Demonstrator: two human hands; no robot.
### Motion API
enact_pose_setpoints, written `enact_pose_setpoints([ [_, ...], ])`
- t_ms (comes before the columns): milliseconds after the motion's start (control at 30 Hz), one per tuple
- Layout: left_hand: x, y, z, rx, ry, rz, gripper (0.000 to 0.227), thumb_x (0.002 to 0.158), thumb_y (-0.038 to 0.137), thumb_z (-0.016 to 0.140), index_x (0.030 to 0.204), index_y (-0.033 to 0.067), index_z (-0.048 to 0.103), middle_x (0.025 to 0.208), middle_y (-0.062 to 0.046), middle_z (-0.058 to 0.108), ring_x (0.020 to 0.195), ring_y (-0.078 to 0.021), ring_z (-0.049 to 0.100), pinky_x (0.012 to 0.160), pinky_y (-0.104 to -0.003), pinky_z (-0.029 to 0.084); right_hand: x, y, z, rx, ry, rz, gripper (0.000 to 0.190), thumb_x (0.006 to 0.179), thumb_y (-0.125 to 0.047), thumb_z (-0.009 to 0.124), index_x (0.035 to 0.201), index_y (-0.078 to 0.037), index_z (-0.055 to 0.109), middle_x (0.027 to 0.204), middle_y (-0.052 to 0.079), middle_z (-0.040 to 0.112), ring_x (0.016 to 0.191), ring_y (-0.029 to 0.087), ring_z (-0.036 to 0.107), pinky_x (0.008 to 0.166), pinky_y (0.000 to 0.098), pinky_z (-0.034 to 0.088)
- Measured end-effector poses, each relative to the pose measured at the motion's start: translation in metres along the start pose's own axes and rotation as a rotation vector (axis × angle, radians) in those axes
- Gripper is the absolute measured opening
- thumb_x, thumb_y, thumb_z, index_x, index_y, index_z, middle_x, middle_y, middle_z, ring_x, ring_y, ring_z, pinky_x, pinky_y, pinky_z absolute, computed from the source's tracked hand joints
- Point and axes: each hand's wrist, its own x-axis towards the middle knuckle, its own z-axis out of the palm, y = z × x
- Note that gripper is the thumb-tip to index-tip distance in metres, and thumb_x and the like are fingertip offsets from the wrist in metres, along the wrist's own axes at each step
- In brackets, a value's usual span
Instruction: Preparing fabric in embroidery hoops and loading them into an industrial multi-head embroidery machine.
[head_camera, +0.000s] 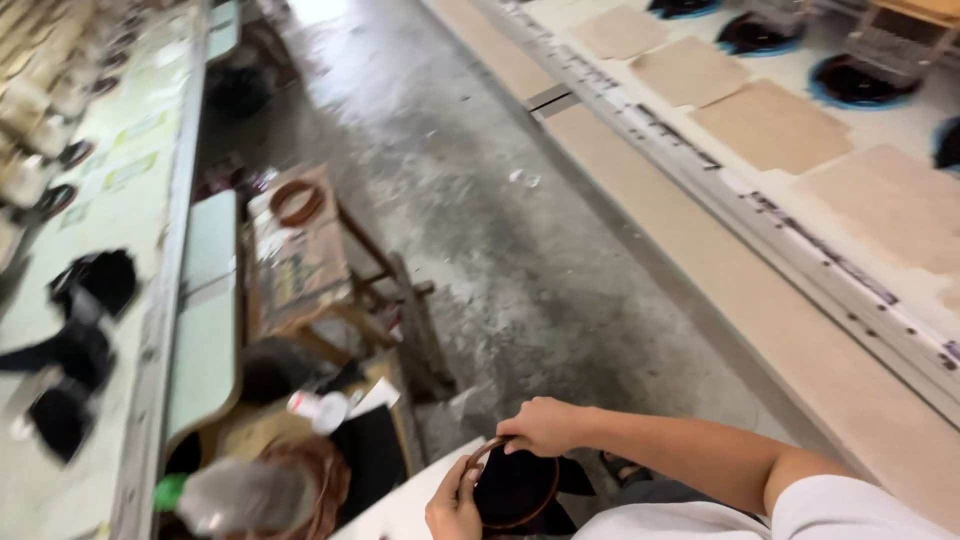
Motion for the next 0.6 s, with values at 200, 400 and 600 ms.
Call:
enact_pose_setpoints([
  [200,0.075,0.009,0.113,-0.168,0.192,0.147,0.021,0.093,0.017,0.078,0.111,0.0139,0.088,0.096,-0.004,0.089,0.085,-0.0157,0.084,0.079,-0.028,0.064,-0.05,0.085,-0.063,0.343,0.069,0.178,0.035,0.108,-0.036,0.062,0.137,-0.015,0.063,0.103,0.013,0.073,0.088,0.029,0.066,0.08,0.04,0.05],
  [400,0.103,0.076,0.15,-0.51,-0.004,-0.228,0.047,0.09,0.007,0.077,0.137,0.0,0.075,0.127,-0.021,0.081,0.113,-0.0261,0.076,0.102,-0.035,0.059,-0.087,0.154,-0.115,0.609,0.082,0.359,0.027,0.117,-0.031,0.058,0.099,-0.012,0.054,0.089,0.005,0.054,0.078,0.02,0.049,0.075,0.0366,0.036],
  [600,0.119,0.027,0.241,-0.514,-0.079,-0.605,0.064,0.081,0.007,0.092,0.142,0.0039,0.076,0.087,-0.018,0.074,0.077,-0.024,0.068,0.07,-0.038,0.055,-0.083,0.198,-0.136,0.876,0.355,0.516,0.018,0.108,-0.025,0.067,0.119,-0.011,0.067,0.114,0.004,0.07,0.107,0.019,0.064,0.093,0.0364,0.049],
])
